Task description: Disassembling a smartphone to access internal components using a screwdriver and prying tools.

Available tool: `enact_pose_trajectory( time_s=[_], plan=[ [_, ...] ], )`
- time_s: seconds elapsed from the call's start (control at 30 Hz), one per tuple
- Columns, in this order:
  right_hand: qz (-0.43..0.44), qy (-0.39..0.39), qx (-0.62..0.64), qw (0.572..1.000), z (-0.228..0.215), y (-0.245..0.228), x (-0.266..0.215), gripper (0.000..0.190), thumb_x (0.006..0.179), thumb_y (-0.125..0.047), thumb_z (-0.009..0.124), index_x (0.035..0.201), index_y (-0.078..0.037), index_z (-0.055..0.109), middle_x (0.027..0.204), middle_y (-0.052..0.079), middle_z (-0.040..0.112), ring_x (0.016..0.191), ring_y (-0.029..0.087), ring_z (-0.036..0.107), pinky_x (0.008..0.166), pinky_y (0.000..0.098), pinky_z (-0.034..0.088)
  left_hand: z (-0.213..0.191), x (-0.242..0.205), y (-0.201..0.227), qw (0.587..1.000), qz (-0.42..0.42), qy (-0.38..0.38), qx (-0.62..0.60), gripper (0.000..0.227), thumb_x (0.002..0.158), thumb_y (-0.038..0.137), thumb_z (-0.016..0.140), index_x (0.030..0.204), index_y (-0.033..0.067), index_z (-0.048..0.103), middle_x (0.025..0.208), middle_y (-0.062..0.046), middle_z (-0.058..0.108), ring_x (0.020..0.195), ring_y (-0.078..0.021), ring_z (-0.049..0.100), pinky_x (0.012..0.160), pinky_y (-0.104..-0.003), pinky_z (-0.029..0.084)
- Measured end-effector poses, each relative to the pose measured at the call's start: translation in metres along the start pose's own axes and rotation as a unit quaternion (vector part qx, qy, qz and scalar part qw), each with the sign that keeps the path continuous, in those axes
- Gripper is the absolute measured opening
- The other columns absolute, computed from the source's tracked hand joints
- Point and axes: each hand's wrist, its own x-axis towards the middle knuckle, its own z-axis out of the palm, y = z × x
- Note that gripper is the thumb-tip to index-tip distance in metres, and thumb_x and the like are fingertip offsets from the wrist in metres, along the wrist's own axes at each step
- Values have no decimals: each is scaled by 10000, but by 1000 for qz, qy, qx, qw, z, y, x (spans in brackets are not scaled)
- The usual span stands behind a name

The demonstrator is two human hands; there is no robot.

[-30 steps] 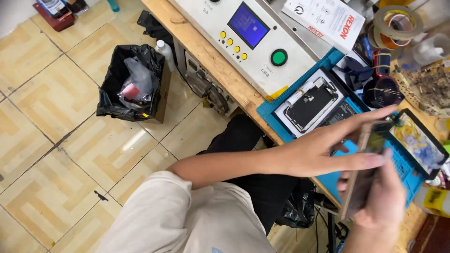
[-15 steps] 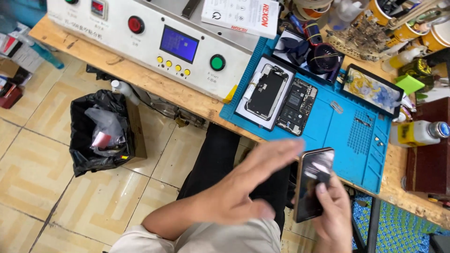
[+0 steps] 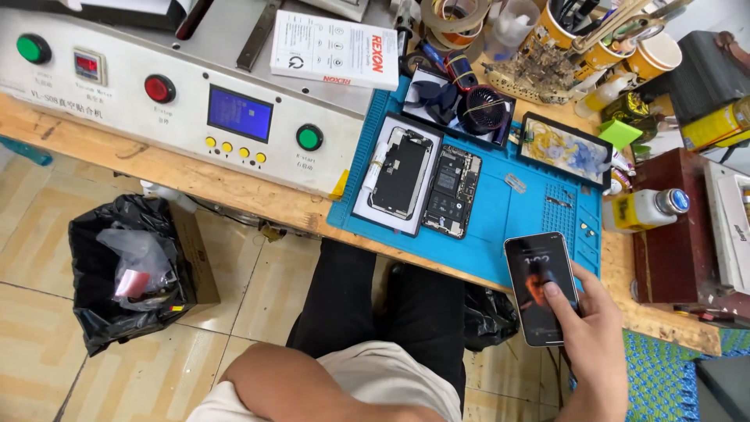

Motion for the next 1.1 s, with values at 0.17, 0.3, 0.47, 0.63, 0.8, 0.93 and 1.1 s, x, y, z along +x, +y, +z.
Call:
enact_pose_trajectory(
  time_s=[0.17, 0.3, 0.47, 0.63, 0.8, 0.93, 1.1],
  plan=[
    [28, -90, -58, 994, -15, -30, 45, 635, 1069, -35, 712, 1699, -101, 664, 1248, 265, 825, 885, 440, 820, 651, 563, 690, -120, 60, 1, 977, 49, 53, 198, 328, 1250, 354, 687, 1537, 197, 718, 1441, 6, 862, 1275, -190, 922, 1094, -361, 748],
    [32, -145, -85, 985, -15, -46, 69, 611, 1064, -63, 725, 1672, -98, 687, 1342, 204, 793, 940, 384, 780, 649, 522, 658, -233, 100, -61, 876, -176, -7, 449, 591, 1165, 284, 813, 1700, 216, 572, 1654, -127, 682, 1514, -404, 589, 1203, -662, 503],
    [-6, -177, -114, 978, -6, -39, 77, 580, 1035, -73, 763, 1614, -89, 741, 1325, 142, 822, 917, 288, 784, 631, 465, 688, -304, 110, -120, 828, -268, -122, 477, 774, 1005, 367, 928, 1675, 85, 659, 1566, -162, 652, 1359, -392, 588, 937, -517, 532],
    [-46, -168, -234, 956, -6, -40, 76, 597, 1036, -235, 750, 1630, -182, 740, 1460, 80, 828, 1040, 256, 797, 805, 459, 683, -314, 111, -128, 833, -261, -106, 476, 678, 1084, 384, 867, 1677, 116, 677, 1676, -156, 645, 1417, -428, 599, 968, -554, 522],
    [-138, -154, -375, 904, -4, -34, 64, 701, 1088, -369, 665, 1772, -241, 576, 1317, 157, 656, 1146, 386, 702, 887, 521, 561, -298, 96, -149, 758, -169, -155, 611, 555, 1231, 378, 660, 1684, 58, 653, 1656, -258, 662, 1463, -447, 624, 1130, -597, 545],
    [-123, -174, -404, 890, 1, -23, 62, 1072, 905, -526, 809, 1844, -242, 375, 1585, 186, 421, 1488, 398, 508, 1190, 589, 525, -291, 78, -168, 627, 26, -87, 774, 391, 1308, 432, 699, 1557, 132, 724, 1438, -94, 843, 1223, -258, 824, 872, -382, 711],
    [-187, -165, -425, 870, -1, -16, 56, 1225, 799, -592, 891, 1843, -220, 369, 1502, 196, 437, 1455, 414, 499, 1204, 607, 507, -291, 75, -157, 598, 65, 7, 799, 264, 1359, 431, 665, 1335, 194, 778, 992, 109, 759, 729, -46, 661, 511, -211, 478]
  ],
)
